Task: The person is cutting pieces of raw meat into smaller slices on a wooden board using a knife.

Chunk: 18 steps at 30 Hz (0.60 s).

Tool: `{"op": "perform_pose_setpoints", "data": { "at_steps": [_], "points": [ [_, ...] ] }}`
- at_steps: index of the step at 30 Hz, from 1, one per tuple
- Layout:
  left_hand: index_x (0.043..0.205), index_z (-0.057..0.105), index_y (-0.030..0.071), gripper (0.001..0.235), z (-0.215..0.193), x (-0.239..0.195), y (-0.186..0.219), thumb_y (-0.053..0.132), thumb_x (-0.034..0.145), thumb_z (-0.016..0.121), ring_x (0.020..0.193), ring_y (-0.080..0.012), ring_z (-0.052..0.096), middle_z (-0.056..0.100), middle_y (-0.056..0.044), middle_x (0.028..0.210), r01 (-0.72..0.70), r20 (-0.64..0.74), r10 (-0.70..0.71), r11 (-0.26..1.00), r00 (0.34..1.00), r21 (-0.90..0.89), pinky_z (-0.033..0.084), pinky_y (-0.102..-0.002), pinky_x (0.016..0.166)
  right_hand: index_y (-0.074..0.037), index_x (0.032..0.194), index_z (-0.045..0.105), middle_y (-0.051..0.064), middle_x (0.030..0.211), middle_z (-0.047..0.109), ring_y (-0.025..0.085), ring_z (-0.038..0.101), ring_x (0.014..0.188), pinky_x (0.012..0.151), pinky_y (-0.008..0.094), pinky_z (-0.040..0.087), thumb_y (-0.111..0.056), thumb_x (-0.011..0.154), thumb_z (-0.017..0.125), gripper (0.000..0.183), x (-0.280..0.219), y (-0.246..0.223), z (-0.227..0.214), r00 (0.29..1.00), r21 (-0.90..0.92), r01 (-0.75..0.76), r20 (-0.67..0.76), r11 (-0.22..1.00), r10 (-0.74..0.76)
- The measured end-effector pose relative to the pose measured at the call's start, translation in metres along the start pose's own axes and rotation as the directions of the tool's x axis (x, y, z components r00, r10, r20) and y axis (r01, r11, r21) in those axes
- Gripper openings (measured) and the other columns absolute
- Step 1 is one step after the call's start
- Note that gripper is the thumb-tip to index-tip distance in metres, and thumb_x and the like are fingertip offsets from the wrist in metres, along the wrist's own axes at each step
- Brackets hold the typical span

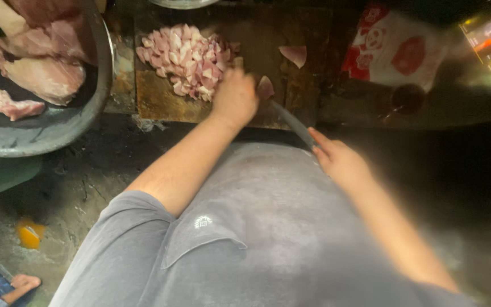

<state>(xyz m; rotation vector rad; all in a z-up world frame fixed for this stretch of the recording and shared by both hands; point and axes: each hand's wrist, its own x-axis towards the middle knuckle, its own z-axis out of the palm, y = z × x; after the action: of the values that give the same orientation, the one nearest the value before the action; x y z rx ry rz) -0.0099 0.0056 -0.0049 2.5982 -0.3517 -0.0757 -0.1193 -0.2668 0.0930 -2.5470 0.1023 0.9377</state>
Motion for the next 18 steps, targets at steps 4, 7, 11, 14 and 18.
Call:
{"op": "perform_pose_setpoints", "data": {
  "at_steps": [4,7,11,14,18],
  "points": [
    [0.103,0.065,-0.002,0.046,-0.006,0.010,0.028,0.036,0.081,0.080,0.099,-0.0442,0.058,0.063,-0.024,0.103,0.053,0.011,-0.052,0.991,0.999,-0.122,0.049,-0.051,0.086,-0.040,0.154,0.044,0.013,0.108,0.070,0.028,0.070,0.093,0.081,0.041,0.055,-0.036,0.100,0.057,0.055,-0.001,0.005,0.006,0.992,0.193,0.009,-0.125,0.981,0.016],
    [0.101,0.072,0.008,0.016,-0.008,0.009,0.027,0.014,0.086,0.069,0.104,-0.0446,0.060,0.066,-0.020,0.104,-0.102,-0.034,0.098,0.980,0.995,-0.171,0.050,-0.052,0.086,-0.040,0.154,0.045,0.012,0.110,0.068,0.028,0.070,0.093,0.080,0.041,0.055,-0.035,0.100,0.057,0.056,0.003,0.000,0.001,0.988,0.187,-0.038,-0.142,0.982,0.066],
    [0.109,0.073,0.011,0.037,-0.020,0.009,0.007,0.002,0.076,0.060,0.106,-0.0431,0.062,0.069,-0.018,0.117,-0.311,-0.071,0.303,0.925,0.950,-0.217,0.053,-0.048,0.093,-0.039,0.155,0.046,0.013,0.104,0.069,0.028,0.069,0.091,0.080,0.041,0.055,-0.035,0.101,0.057,0.055,0.002,-0.006,-0.006,0.986,0.117,0.018,-0.169,0.993,0.002],
    [0.111,0.074,0.005,0.029,-0.025,0.003,0.004,0.008,0.084,0.064,0.103,-0.0414,0.063,0.068,-0.019,0.111,-0.166,-0.050,0.158,0.942,0.986,-0.292,0.053,-0.048,0.092,-0.040,0.154,0.046,0.012,0.099,0.067,0.028,0.068,0.085,0.076,0.041,0.055,-0.035,0.101,0.057,0.054,0.008,-0.013,-0.008,0.989,0.082,0.041,-0.144,0.996,-0.029],
    [0.097,0.077,0.007,0.014,-0.018,0.004,0.006,0.018,0.090,0.074,0.096,-0.0396,0.063,0.069,-0.016,0.097,-0.118,-0.082,0.103,0.972,0.991,-0.202,0.052,-0.048,0.086,-0.043,0.153,0.046,0.011,0.090,0.065,0.028,0.067,0.078,0.072,0.042,0.055,-0.036,0.102,0.056,0.053,0.011,-0.025,-0.008,0.997,-0.036,0.028,-0.078,0.999,-0.030]
  ]
}}
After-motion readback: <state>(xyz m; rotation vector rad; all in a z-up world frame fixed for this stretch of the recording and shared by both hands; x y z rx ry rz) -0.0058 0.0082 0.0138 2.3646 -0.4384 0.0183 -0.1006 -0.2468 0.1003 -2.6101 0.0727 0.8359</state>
